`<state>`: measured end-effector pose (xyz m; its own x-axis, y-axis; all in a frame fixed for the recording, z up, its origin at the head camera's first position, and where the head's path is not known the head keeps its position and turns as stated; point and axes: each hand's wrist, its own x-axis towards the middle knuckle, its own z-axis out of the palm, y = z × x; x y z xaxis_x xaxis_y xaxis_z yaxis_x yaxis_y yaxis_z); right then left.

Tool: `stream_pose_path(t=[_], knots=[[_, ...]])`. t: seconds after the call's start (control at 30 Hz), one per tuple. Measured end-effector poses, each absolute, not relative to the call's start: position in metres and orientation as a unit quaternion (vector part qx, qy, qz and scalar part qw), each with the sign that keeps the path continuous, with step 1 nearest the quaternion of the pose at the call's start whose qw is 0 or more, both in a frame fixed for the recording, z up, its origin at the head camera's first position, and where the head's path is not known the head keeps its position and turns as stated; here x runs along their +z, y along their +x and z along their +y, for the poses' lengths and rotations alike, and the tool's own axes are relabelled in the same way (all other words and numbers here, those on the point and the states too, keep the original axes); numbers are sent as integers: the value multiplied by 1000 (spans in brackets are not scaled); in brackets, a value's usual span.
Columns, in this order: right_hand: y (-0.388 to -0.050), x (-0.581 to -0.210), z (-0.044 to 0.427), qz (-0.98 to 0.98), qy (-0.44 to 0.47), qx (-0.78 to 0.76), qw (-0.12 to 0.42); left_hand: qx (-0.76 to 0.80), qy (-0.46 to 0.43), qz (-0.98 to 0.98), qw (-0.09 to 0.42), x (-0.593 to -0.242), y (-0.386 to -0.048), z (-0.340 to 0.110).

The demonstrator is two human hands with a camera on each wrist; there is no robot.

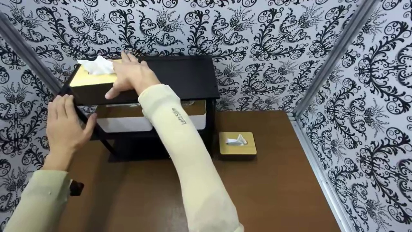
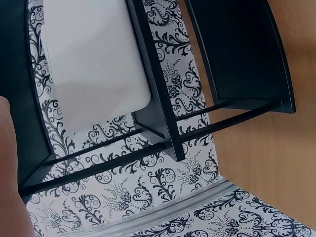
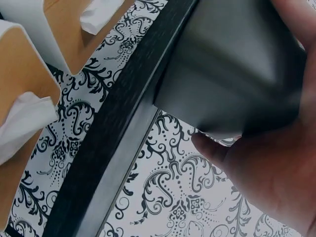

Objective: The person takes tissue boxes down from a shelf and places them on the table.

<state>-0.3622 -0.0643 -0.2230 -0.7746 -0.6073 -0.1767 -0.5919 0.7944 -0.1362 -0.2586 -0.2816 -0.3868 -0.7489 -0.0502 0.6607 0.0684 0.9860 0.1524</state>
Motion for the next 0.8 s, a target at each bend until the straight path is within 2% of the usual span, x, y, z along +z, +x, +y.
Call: stream_pose_path(t=[0.53,0.8], knots=[[-357,-224,-49,936,-343,-57,54,-97,-12,-921,377,-389,-260,-278],[-353,-224,-26,939,-337,-58,38,-88,0,-928,362,-389,-260,-280]])
